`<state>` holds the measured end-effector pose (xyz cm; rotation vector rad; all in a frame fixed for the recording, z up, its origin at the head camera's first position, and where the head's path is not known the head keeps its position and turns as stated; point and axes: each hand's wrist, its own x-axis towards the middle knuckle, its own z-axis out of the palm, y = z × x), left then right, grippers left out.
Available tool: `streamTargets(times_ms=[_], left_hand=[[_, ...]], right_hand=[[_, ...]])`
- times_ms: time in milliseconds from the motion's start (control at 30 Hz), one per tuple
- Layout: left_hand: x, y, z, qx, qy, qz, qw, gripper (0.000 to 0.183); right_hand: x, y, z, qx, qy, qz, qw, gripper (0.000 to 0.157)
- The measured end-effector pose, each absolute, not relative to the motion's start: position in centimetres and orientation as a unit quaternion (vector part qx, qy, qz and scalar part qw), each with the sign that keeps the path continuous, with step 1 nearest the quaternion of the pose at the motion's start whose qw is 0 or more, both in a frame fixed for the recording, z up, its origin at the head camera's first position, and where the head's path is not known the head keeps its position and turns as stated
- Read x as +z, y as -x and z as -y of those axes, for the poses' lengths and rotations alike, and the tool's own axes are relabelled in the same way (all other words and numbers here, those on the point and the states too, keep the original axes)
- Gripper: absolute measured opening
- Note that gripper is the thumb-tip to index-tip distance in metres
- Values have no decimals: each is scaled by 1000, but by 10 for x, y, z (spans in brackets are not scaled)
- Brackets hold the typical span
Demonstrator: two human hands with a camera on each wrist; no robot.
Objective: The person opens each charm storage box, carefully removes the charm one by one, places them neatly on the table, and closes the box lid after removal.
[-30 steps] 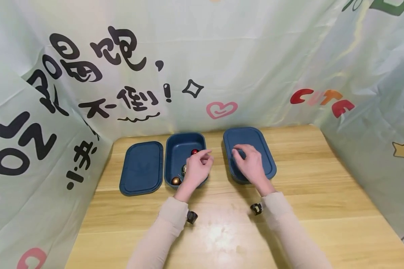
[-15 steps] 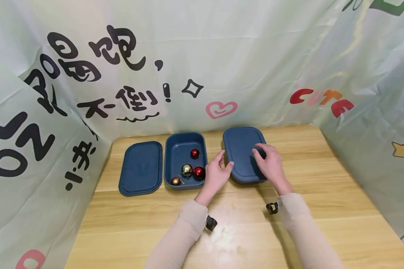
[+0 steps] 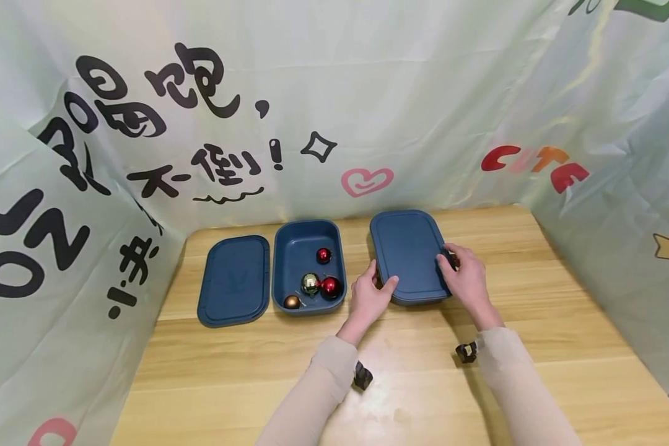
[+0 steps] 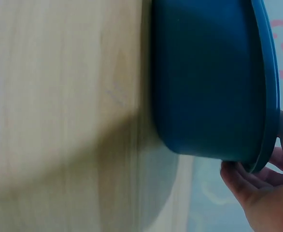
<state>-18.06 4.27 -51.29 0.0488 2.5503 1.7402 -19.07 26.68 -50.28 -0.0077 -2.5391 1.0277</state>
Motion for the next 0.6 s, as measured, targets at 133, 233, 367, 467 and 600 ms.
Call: streamTargets(times_ms=[133,233,367,467,600], left_hand=[[-515,180,-43,568,-16,-822,30,74],[-518,181,-45,566,-16,-824,27,73],[-520,182,-47,564,-14,-825,15,72],[-520,182,-48,566,-14,-824,11,72],[-519,184,-48,561,-16,-828,7,70]], right_hand=[[-506,190,-271,377,15,909,180,41],[-508,189,-272,379,37,912,155,47],[-508,188,-272,379,70,913,132,52],[-507,189,-272,380,79,913,126,53],[-507,189,-273,379,71,916,113,54]])
